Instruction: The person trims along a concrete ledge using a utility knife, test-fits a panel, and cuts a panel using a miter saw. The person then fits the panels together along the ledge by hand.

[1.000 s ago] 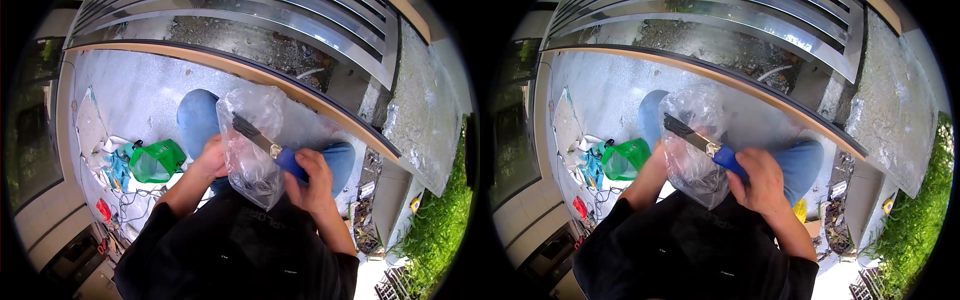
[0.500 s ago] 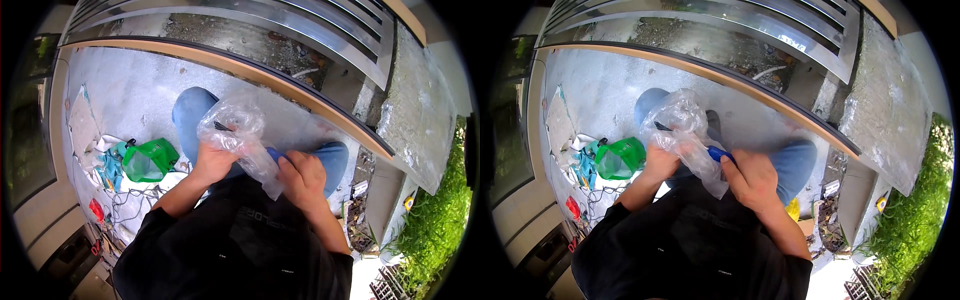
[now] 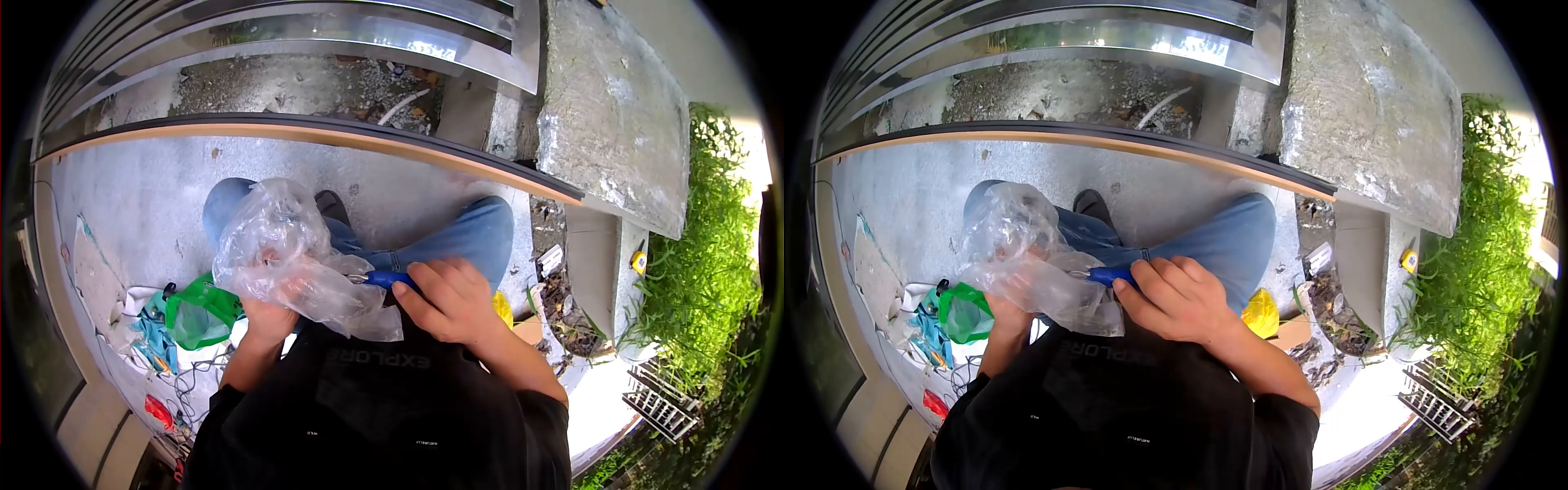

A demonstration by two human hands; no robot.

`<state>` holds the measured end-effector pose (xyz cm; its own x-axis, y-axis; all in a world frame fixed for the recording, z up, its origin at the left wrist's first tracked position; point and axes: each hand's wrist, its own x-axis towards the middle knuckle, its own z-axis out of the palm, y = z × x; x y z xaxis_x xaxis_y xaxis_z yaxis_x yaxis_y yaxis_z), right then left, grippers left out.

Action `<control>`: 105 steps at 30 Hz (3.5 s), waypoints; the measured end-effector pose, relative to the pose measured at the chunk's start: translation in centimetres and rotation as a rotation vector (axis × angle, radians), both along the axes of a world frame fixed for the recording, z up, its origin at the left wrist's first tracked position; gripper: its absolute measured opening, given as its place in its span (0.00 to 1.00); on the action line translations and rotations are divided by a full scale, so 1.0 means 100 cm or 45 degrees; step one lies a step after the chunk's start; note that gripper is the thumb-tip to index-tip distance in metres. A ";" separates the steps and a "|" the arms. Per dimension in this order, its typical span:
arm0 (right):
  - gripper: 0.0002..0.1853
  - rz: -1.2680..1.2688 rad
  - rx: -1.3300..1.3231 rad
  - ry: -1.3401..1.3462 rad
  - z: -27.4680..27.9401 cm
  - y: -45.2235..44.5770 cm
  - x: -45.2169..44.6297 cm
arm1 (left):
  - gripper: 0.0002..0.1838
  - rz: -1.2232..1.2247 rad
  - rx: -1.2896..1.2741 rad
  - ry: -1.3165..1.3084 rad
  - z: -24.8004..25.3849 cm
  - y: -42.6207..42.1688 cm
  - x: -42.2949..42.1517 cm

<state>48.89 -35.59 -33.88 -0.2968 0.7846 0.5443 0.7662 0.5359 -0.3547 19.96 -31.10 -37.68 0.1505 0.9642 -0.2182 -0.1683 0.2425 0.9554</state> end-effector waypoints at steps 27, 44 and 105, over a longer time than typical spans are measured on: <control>0.27 -1.025 -0.243 0.085 -0.043 -0.173 0.074 | 0.28 -0.209 0.254 0.424 -0.068 0.066 0.009; 0.18 -0.152 -0.909 1.922 -0.023 -0.084 0.009 | 0.24 -0.990 0.676 -0.111 0.006 0.050 0.176; 0.19 -1.248 -0.385 1.492 -0.100 -0.027 0.186 | 0.35 -0.271 1.305 1.363 0.023 0.211 0.015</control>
